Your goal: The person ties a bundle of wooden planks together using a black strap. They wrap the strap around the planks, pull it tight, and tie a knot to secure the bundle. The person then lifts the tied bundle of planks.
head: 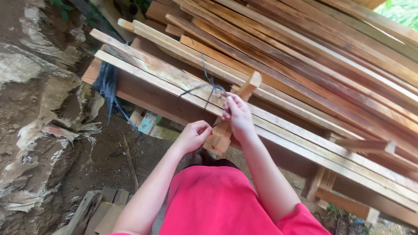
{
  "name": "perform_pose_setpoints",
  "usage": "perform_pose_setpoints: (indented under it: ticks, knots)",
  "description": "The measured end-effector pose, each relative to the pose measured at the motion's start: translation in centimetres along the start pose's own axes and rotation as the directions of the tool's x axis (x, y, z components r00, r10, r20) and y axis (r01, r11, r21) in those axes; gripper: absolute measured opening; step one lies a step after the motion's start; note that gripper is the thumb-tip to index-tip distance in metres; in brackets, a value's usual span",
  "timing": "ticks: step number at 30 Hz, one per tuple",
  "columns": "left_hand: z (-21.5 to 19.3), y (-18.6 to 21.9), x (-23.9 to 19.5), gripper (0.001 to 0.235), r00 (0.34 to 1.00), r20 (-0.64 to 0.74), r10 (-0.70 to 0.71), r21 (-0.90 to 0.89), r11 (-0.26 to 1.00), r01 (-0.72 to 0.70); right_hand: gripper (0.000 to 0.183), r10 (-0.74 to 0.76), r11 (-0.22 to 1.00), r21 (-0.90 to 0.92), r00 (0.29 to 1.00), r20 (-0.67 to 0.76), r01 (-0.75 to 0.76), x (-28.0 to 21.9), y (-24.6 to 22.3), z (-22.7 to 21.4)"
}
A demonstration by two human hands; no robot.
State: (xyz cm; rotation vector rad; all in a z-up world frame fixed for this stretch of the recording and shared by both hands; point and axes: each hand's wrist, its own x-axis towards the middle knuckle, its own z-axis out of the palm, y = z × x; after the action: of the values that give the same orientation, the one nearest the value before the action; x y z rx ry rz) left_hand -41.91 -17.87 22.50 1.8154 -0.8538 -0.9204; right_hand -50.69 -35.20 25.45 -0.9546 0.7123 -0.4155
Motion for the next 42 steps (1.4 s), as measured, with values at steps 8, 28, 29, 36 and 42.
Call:
perform_pose_setpoints:
  ticks: [8,28,29,36,42]
  knots:
    - [0.7,4.2,-2.3,0.016,0.977,0.084,0.198,0.222,0.952,-0.212,0.030,-0.050,0.995,0.069,0.977,-0.207,0.066,-5.8,-3.2,-8.9]
    - [26.3,5.0,10.5,0.015,0.984,-0.035,0.176,0.029,0.984,-0.175,0.021,0.323,0.546,-0.737,0.912,-0.254,-0.398,-9.3,19.4,-38.7]
    - [27.3,4.5,12.0,0.014,0.977,-0.032,0.210,0.083,0.975,-0.207,0.022,0.321,0.319,-0.918,0.938,-0.130,-0.236,-10.1,18.5,-38.9]
    - [33.5,1.1,19.3,0.023,0.988,0.095,0.125,0.559,0.814,-0.156,0.031,0.546,0.834,0.318,0.584,-0.601,-0.451,-8.0,20.4,-42.2]
    - [35.3,1.6,23.3,0.044,0.855,0.270,-0.444,0.781,0.620,0.075,0.040,0.497,0.849,0.155,0.664,-0.559,-0.505,-7.1,24.7,-42.1]
